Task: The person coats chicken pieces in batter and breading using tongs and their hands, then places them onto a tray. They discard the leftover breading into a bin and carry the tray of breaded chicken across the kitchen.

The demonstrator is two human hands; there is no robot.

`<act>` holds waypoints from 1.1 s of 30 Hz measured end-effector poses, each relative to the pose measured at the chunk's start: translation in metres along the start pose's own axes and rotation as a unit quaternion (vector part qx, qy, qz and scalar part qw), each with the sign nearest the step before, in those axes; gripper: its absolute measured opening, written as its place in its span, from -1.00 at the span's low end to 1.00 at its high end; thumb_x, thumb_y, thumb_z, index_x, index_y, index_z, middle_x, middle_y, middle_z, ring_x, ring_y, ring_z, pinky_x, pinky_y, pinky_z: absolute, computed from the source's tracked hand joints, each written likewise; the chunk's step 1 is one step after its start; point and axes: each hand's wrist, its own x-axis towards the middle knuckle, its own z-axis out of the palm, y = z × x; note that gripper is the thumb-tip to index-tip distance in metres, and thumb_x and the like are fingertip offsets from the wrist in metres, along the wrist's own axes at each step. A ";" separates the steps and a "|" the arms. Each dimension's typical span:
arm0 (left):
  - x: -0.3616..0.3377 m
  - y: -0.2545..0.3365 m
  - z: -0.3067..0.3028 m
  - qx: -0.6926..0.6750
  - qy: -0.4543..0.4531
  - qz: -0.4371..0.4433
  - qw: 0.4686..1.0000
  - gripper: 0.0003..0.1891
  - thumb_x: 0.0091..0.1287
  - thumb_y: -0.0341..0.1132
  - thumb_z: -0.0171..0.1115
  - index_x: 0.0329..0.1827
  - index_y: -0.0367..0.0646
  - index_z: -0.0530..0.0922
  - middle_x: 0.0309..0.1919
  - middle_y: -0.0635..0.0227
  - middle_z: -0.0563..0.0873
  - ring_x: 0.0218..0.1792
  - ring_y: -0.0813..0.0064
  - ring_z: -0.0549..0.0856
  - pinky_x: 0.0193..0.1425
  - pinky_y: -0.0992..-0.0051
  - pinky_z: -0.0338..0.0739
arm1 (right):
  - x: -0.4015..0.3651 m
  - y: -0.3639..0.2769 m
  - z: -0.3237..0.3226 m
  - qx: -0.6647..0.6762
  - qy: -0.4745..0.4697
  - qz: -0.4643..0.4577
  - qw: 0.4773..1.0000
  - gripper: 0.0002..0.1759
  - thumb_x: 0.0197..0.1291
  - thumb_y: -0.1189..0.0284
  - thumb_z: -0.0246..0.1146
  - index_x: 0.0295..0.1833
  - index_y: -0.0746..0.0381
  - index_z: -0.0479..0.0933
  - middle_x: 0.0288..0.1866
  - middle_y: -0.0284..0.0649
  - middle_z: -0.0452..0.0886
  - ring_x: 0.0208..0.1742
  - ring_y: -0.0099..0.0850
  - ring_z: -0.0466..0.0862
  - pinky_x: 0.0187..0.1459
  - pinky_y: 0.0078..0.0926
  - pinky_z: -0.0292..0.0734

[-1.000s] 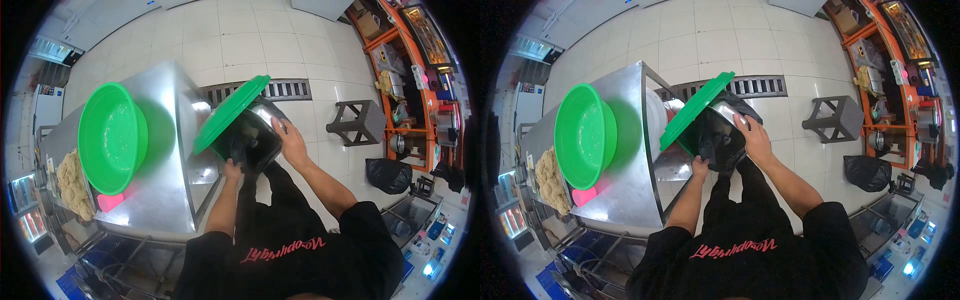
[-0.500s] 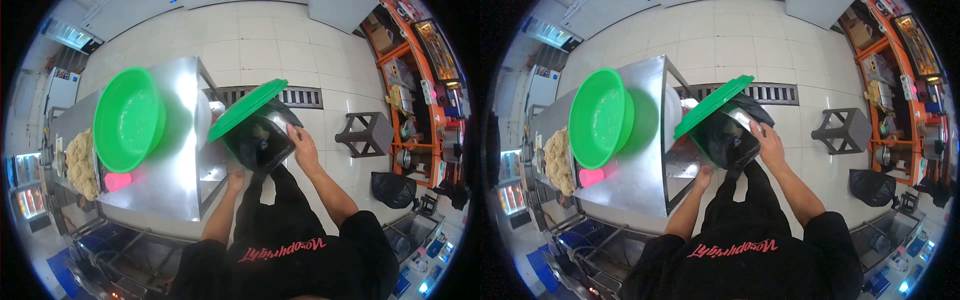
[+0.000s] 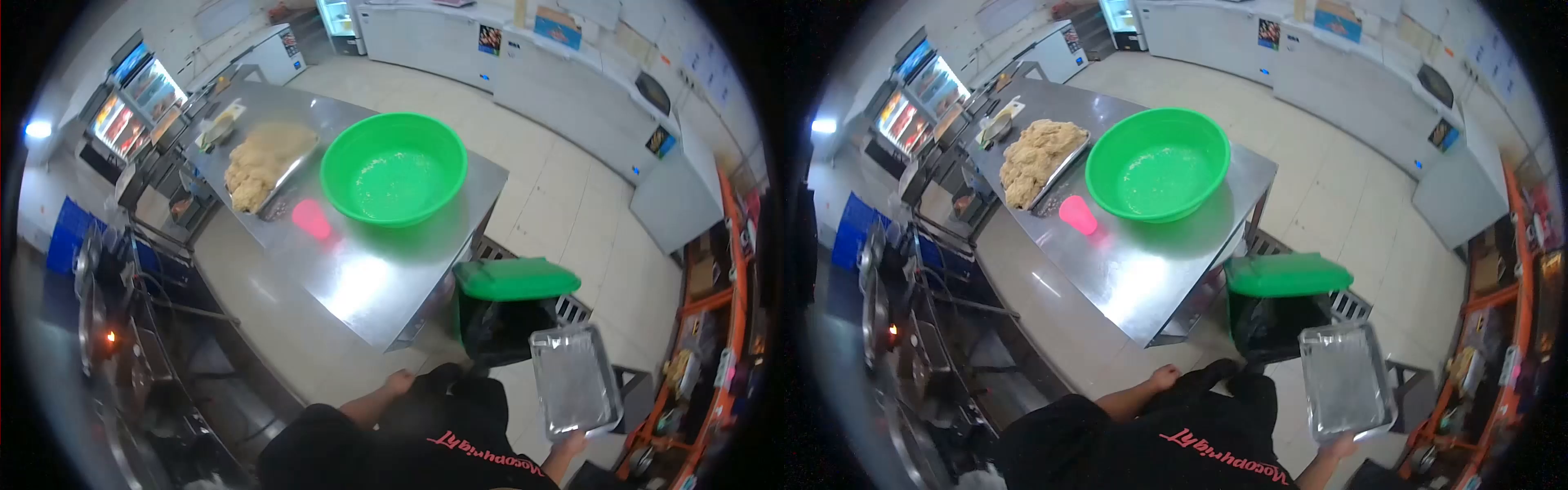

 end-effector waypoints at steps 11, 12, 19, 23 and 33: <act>-0.135 -0.084 0.004 -0.261 -0.160 -0.343 0.888 -0.23 0.57 0.24 -0.28 0.53 -0.27 0.30 0.51 0.02 0.37 0.45 -0.02 0.41 0.41 -0.10 0.35 | 0.018 -0.047 -0.081 0.092 0.027 0.126 0.987 -0.51 0.04 0.44 0.13 0.11 0.44 0.44 0.05 -0.06 0.56 0.01 -0.09 0.61 0.01 0.00 0.57; -0.146 -0.080 0.009 -0.296 -0.172 -0.332 0.879 -0.22 0.56 0.25 -0.28 0.53 -0.27 0.30 0.51 0.01 0.37 0.45 -0.02 0.40 0.41 -0.12 0.34 | 0.017 -0.055 -0.077 0.122 0.014 0.128 0.984 -0.51 0.04 0.44 0.13 0.12 0.44 0.44 0.06 -0.06 0.56 0.01 -0.09 0.61 0.01 0.00 0.57; -0.192 -0.060 0.009 -0.491 -0.135 -0.249 0.824 -0.16 0.50 0.33 -0.24 0.52 -0.25 0.30 0.52 -0.05 0.33 0.50 -0.01 0.34 0.42 -0.21 0.30 | -0.074 -0.080 0.010 0.165 -0.181 0.133 0.960 -0.62 0.03 0.51 0.11 0.02 0.40 0.44 -0.01 -0.07 0.55 -0.09 -0.17 0.63 -0.02 -0.13 0.64; -0.219 -0.066 -0.011 -0.605 -0.082 -0.195 0.768 -0.13 0.47 0.38 -0.22 0.52 -0.24 0.30 0.53 -0.08 0.30 0.52 -0.01 0.30 0.42 -0.26 0.28 | -0.137 -0.064 0.067 0.077 -0.350 0.190 0.914 -0.53 -0.03 0.54 0.09 0.08 0.39 0.42 -0.06 -0.07 0.54 -0.13 -0.15 0.67 -0.12 -0.17 0.67; -0.323 -0.080 -0.176 -0.812 0.192 0.027 0.551 -0.19 0.54 0.32 -0.28 0.52 -0.23 0.31 0.45 0.18 0.41 0.38 0.20 0.46 0.44 -0.06 0.32 | -0.367 -0.020 0.222 -0.215 -0.701 0.144 0.664 -0.36 -0.12 0.58 0.12 0.23 0.40 0.44 -0.06 -0.12 0.62 -0.19 -0.25 0.68 -0.07 -0.30 0.66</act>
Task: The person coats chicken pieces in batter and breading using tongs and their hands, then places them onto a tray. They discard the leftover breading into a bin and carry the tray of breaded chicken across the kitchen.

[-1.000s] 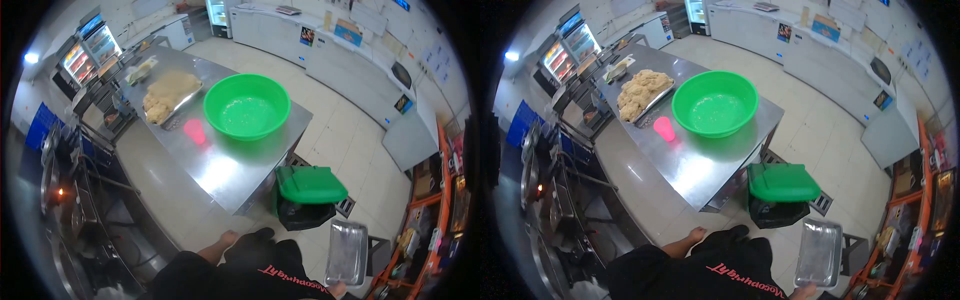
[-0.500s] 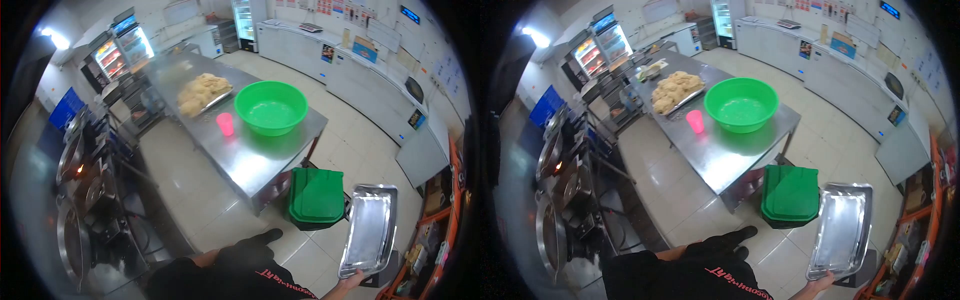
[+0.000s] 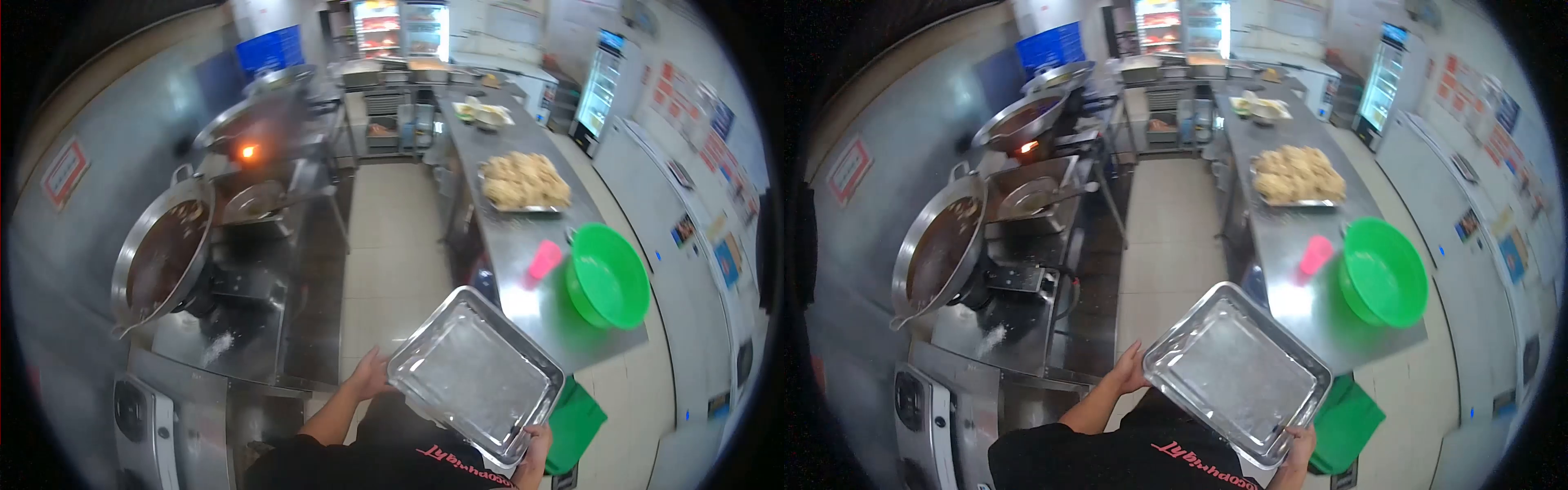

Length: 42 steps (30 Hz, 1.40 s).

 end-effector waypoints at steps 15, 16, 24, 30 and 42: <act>0.082 0.199 -0.067 0.019 0.060 0.174 0.983 -0.54 0.23 -0.45 0.15 0.24 -0.28 0.47 -0.06 0.19 0.69 -0.20 0.35 0.77 -0.11 0.31 0.73 | 0.199 -0.094 0.361 0.037 -0.226 0.037 0.973 -0.42 0.44 -0.04 0.12 0.27 0.21 0.49 0.14 -0.12 0.63 0.08 -0.29 0.65 0.06 -0.27 0.59; 0.089 0.209 -0.058 -0.017 0.076 0.180 0.981 -0.59 0.25 -0.45 0.15 0.20 -0.25 0.48 -0.09 0.23 0.68 -0.16 0.34 0.75 -0.08 0.28 0.70 | 0.228 -0.082 0.348 0.006 -0.180 0.040 0.983 -0.47 0.44 -0.02 0.12 0.19 0.22 0.52 0.00 -0.18 0.67 0.07 -0.33 0.65 0.02 -0.28 0.58; 0.211 0.319 0.042 -0.152 0.117 0.315 0.929 -0.66 0.27 -0.44 0.18 0.12 -0.24 0.49 -0.09 0.27 0.67 -0.04 0.33 0.70 0.08 0.30 0.61 | 0.278 -0.066 0.427 -0.169 -0.203 0.073 0.962 -0.63 0.46 0.23 0.11 0.01 0.36 0.58 -0.59 -0.23 0.55 -0.54 -0.34 0.64 -0.30 -0.41 0.68; 0.324 0.401 0.093 -0.131 0.127 0.346 0.920 -0.81 0.27 -0.38 0.13 -0.09 -0.19 0.55 -0.24 0.33 0.67 -0.18 0.36 0.70 -0.01 0.28 0.62 | 0.368 -0.097 0.518 -0.248 -0.366 0.062 0.895 -0.73 0.42 0.38 0.19 -0.11 0.42 0.62 -0.54 -0.20 0.62 -0.49 -0.45 0.68 -0.38 -0.52 0.59; 0.497 0.514 0.170 -0.007 0.125 0.245 0.962 -0.77 0.22 -0.40 0.06 -0.08 -0.27 0.49 -0.15 0.18 0.62 -0.09 0.20 0.67 0.06 0.15 0.61 | 0.434 -0.221 0.492 -0.139 -0.289 0.079 0.944 -0.67 0.48 0.27 0.18 -0.07 0.35 0.65 -0.60 -0.38 0.51 -0.64 -0.61 0.54 -0.51 -0.58 0.51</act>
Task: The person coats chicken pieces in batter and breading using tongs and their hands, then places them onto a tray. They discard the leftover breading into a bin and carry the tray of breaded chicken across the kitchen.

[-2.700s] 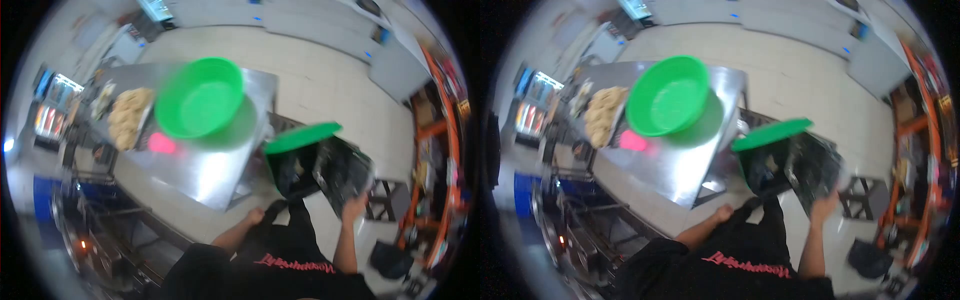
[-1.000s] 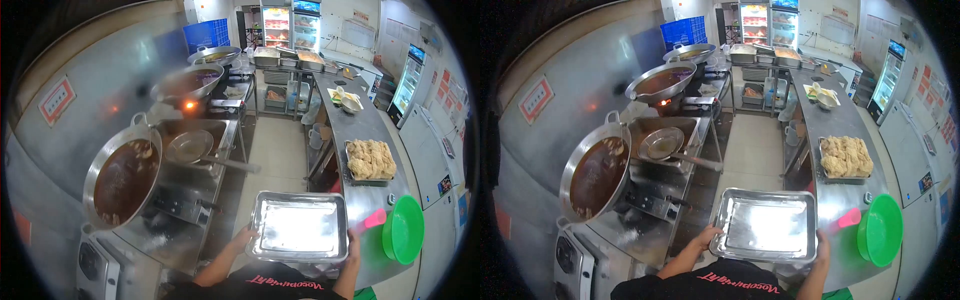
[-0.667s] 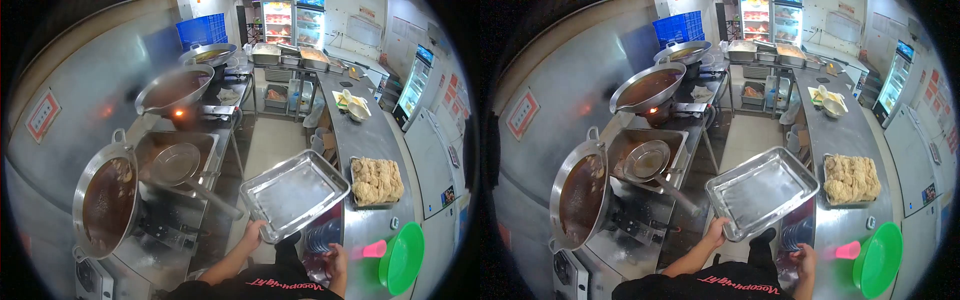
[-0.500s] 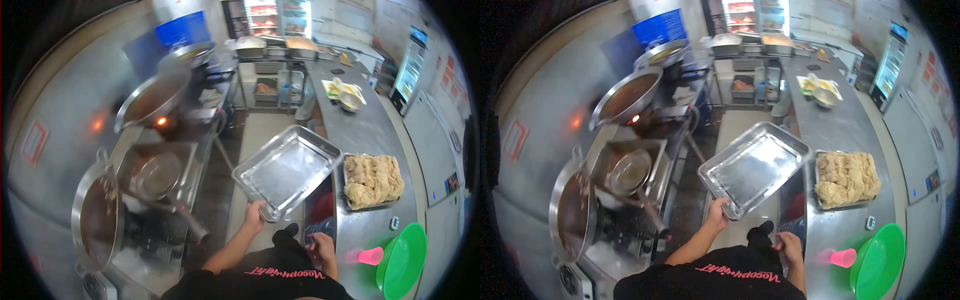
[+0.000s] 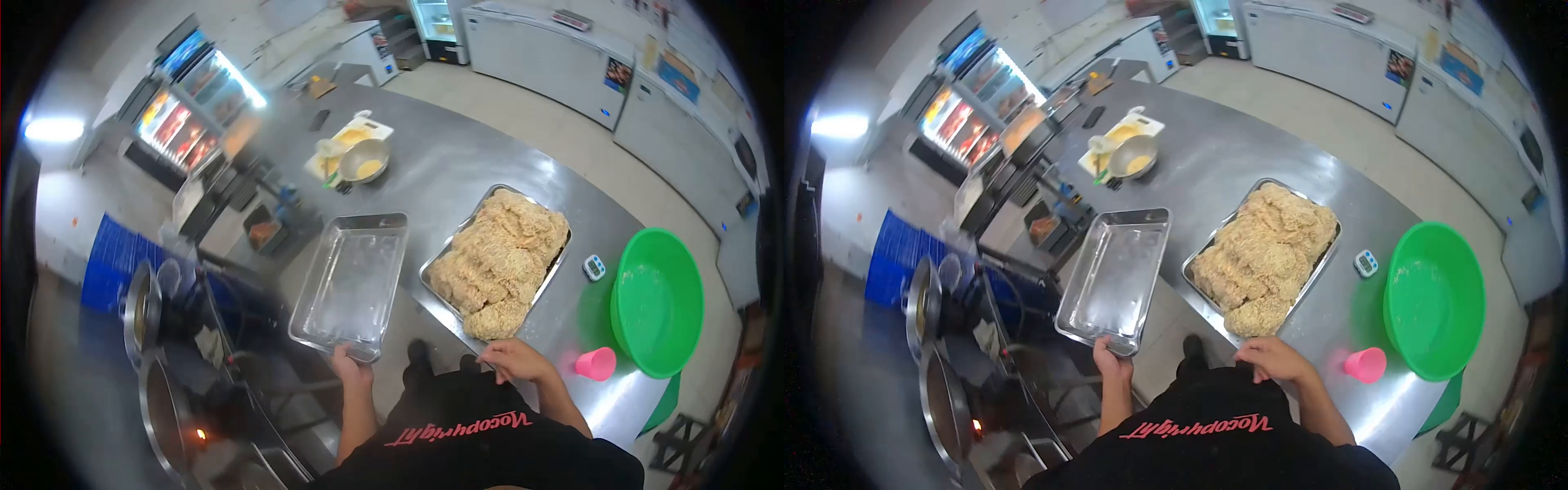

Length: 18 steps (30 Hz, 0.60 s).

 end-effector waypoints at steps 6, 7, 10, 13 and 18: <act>0.062 -0.026 0.081 0.122 -0.088 -0.079 0.985 -0.62 0.24 -0.42 0.05 0.13 -0.36 0.42 0.01 0.13 0.59 0.05 0.16 0.65 0.20 0.11 0.58 | -0.024 -0.003 -0.002 0.012 0.156 0.015 0.988 -0.68 0.48 0.24 0.17 -0.07 0.28 0.68 -0.54 -0.39 0.57 -0.62 -0.60 0.60 -0.58 -0.63 0.38; 0.087 -0.036 0.080 0.140 -0.095 -0.086 0.982 -0.69 0.25 -0.39 0.08 0.02 -0.35 0.49 -0.10 0.17 0.63 -0.03 0.21 0.68 0.14 0.19 0.62 | -0.025 -0.003 0.000 0.036 0.177 0.014 0.983 -0.68 0.46 0.24 0.19 -0.07 0.30 0.68 -0.55 -0.39 0.56 -0.64 -0.60 0.56 -0.58 -0.61 0.40; 0.128 -0.061 0.109 0.184 -0.124 -0.088 0.971 -0.68 0.34 -0.34 0.08 0.07 -0.38 0.49 -0.02 0.12 0.63 -0.01 0.19 0.68 0.14 0.16 0.63 | -0.028 0.005 0.011 0.102 0.295 -0.040 0.949 -0.68 0.45 0.25 0.20 -0.14 0.31 0.67 -0.59 -0.38 0.52 -0.68 -0.61 0.49 -0.56 -0.60 0.42; 0.160 -0.072 0.140 0.280 -0.180 -0.109 0.937 -0.57 0.47 -0.16 0.08 0.21 -0.34 0.43 0.09 0.07 0.60 0.04 0.14 0.67 0.12 0.04 0.62 | -0.015 0.020 0.028 0.191 0.479 -0.069 0.854 -0.66 0.44 0.22 0.19 -0.18 0.31 0.64 -0.64 -0.39 0.46 -0.68 -0.60 0.46 -0.54 -0.58 0.45; 0.199 -0.068 0.174 0.404 -0.247 -0.192 0.860 -0.50 0.51 0.04 0.05 0.26 -0.19 0.42 -0.02 0.19 0.64 -0.14 0.26 0.67 -0.12 0.23 0.63 | 0.040 0.061 0.044 0.261 0.671 -0.039 0.693 -0.64 0.43 0.18 0.16 -0.16 0.30 0.58 -0.54 -0.34 0.51 -0.55 -0.54 0.54 -0.49 -0.54 0.51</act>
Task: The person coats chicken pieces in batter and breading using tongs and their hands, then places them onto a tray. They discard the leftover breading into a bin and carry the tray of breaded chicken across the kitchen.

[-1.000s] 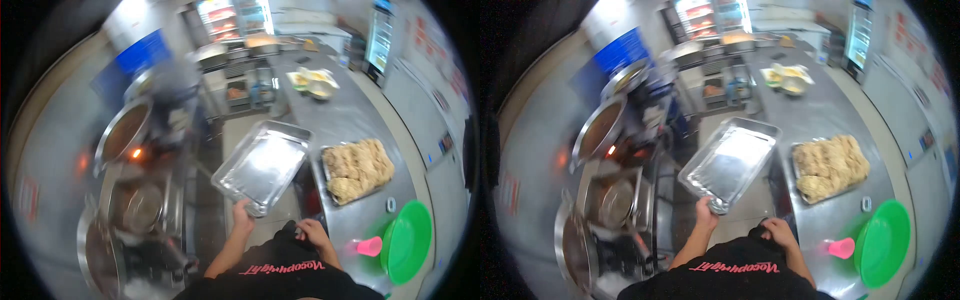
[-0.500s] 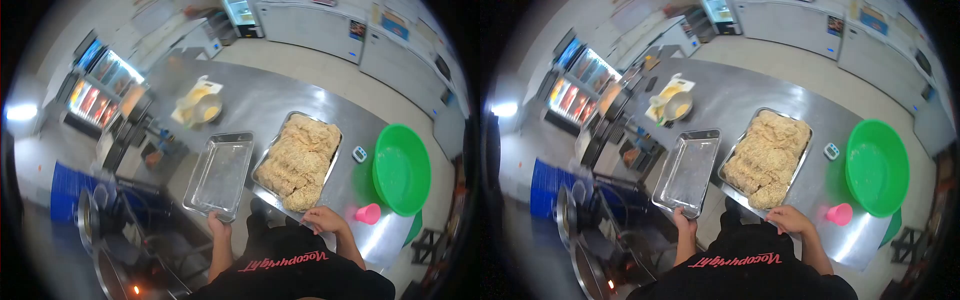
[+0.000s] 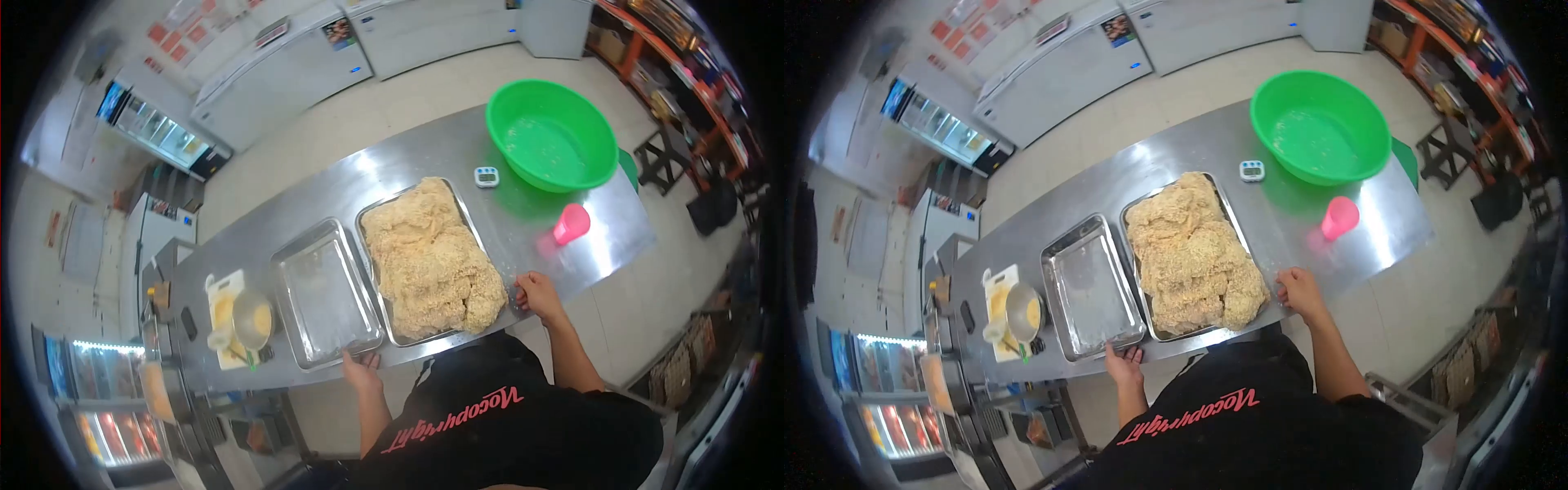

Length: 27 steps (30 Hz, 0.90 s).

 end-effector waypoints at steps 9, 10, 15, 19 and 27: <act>-0.029 -0.010 0.018 0.143 -0.231 -0.054 0.961 -0.62 0.54 -0.06 0.05 0.14 -0.20 0.48 -0.23 0.30 0.60 -0.34 0.36 0.72 -0.37 0.43 0.64 | 0.009 0.043 0.045 0.100 0.048 -0.006 0.994 -0.58 0.48 0.15 0.06 -0.11 0.31 0.59 -0.22 -0.17 0.64 -0.31 -0.36 0.71 -0.36 -0.37 0.68; -0.027 -0.011 0.025 0.139 -0.249 -0.037 0.958 -0.64 0.54 -0.07 0.05 0.12 -0.20 0.48 -0.28 0.31 0.58 -0.35 0.36 0.72 -0.37 0.42 0.64 | 0.012 0.044 0.047 0.107 0.057 -0.007 0.993 -0.56 0.48 0.15 0.05 -0.12 0.33 0.60 -0.24 -0.14 0.66 -0.36 -0.35 0.69 -0.36 -0.37 0.67; -0.027 0.002 0.039 0.265 -0.237 -0.006 0.935 -0.68 0.56 -0.08 0.03 0.03 -0.19 0.47 -0.34 0.36 0.56 -0.45 0.46 0.68 -0.46 0.50 0.53 | 0.013 0.044 0.039 0.129 0.046 0.023 0.990 -0.47 0.49 0.06 0.02 -0.12 0.36 0.60 -0.25 -0.11 0.68 -0.44 -0.34 0.65 -0.42 -0.42 0.63; -0.031 0.001 0.035 0.310 -0.246 0.030 0.918 -0.71 0.57 -0.12 0.00 -0.02 -0.19 0.48 -0.40 0.36 0.59 -0.49 0.51 0.65 -0.49 0.53 0.45 | 0.021 0.053 0.035 0.134 0.037 0.041 0.989 -0.41 0.48 0.00 0.02 -0.13 0.37 0.62 -0.33 -0.12 0.66 -0.49 -0.36 0.63 -0.47 -0.44 0.61; -0.041 -0.004 0.036 0.293 -0.229 0.037 0.928 -0.75 0.56 -0.16 0.00 -0.11 -0.17 0.49 -0.42 0.31 0.63 -0.54 0.53 0.61 -0.48 0.52 0.41 | 0.013 0.015 0.020 0.054 -0.074 0.015 0.996 -0.52 0.45 0.14 0.08 -0.17 0.39 0.63 -0.43 -0.14 0.65 -0.58 -0.37 0.63 -0.55 -0.42 0.62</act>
